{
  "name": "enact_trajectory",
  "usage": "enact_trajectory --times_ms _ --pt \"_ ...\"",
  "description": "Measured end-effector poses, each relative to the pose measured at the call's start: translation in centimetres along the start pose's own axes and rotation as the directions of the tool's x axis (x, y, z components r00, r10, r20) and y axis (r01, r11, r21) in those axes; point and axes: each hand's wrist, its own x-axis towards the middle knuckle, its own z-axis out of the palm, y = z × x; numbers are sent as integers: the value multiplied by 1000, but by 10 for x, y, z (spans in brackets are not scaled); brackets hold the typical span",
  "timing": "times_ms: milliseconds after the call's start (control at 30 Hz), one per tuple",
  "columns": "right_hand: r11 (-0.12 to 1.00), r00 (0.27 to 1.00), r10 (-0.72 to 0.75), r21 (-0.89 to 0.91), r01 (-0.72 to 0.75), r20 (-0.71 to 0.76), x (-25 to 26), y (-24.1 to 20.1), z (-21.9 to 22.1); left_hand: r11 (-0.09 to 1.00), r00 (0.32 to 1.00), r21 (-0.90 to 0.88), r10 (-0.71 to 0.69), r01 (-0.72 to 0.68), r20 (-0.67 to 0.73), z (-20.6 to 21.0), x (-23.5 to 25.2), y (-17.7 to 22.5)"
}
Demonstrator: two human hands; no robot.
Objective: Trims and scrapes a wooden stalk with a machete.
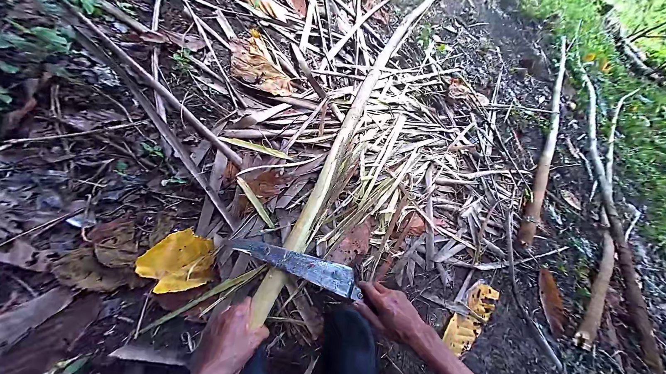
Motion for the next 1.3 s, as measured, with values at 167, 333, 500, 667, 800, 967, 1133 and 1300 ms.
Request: enact_trajectory --times_ms 167,333,500,667,800,967,1133,1300 --pt "991 993 -118 -68 117 -15 -13 -8 -3 993 993 -49 -102 105 51 -19 -31 0" --pt "979 994 -113 -172 113 10 -10 -1 -19 986 995 -135 -89 95 49 -11 -51 -18" --pt "991 996 7 -136 -19 -93 11 39 -45 988 997 -134 -75 77 22 7 -56 -27" --pt "952 973 -202 -211 222 112 -10 9 -22 983 996 -159 -82 88 41 7 -54 -26" --pt "991 999 -36 -128 40 33 0 24 -21 986 995 -134 -91 97 47 7 -52 -25" --pt "966 990 -139 -216 140 20 -17 10 -16 988 995 -127 -87 92 44 6 -51 -26" --pt "988 995 -40 -151 26 -92 6 38 -33 987 995 -127 -89 94 47 9 -52 -28" --pt "981 994 -34 -191 14 -102 17 51 -59 989 994 -109 -99 102 37 8 -51 -25"
